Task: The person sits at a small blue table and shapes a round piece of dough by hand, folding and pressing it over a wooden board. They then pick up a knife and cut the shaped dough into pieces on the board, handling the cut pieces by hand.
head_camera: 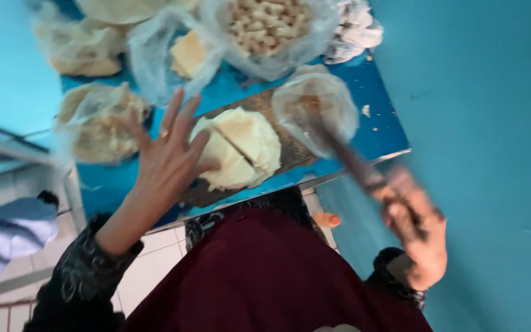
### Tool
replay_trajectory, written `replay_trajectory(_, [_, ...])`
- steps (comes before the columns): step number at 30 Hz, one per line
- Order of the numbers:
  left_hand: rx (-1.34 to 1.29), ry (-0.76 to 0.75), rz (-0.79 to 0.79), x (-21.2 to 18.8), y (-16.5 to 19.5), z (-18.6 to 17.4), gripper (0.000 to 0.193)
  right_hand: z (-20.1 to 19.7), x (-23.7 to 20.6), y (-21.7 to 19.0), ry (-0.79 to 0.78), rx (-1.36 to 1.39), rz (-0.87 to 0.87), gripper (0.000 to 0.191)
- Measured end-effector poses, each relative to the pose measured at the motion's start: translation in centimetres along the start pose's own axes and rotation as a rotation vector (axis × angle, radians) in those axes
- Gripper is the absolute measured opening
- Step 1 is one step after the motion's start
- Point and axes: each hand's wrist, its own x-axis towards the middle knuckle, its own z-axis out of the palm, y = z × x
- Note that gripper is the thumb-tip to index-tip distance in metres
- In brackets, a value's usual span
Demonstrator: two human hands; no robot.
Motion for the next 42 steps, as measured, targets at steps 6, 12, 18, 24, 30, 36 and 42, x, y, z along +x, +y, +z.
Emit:
replay_trajectory(6, [0.044,0.028,0.048,-2.9,2.8,-0.2,0.022,3.1,4.6,2.3,0.471,-0.636,-0.329,0.022])
replay_trajectory(12, [-0.06,-0.052,0.024,-4.9,4.4,-0.1,0.067,6.0,7.7,2.0,0.403,-0.94,-0.37,0.043])
replay_trajectory(18, [-0.112,-0.013,-0.077,-5.8,5.2,-0.1,0.067,5.6,8.6,2.5,0.238,-0.929,-0.396,0.055])
replay_trajectory(24, [-0.143,0.025,-0.067,-5.4,6.7,0.6,0.065,4.4,9.1,2.7,0.162,-0.752,-0.37,0.055])
replay_trajectory(30, [-0.179,0.106,-0.048,-5.3,6.9,0.6,0.051,3.6,9.4,1.6,0.149,-0.71,-0.258,0.059])
replay_trajectory(36, [-0.185,0.203,-0.056,-4.9,7.2,0.7,0.037,3.0,10.0,1.5,0.227,-0.819,-0.348,0.055])
replay_trajectory(42, [-0.173,0.192,-0.038,-4.4,7.8,0.4,0.029,3.5,10.5,-0.5,0.234,-0.771,-0.497,0.046])
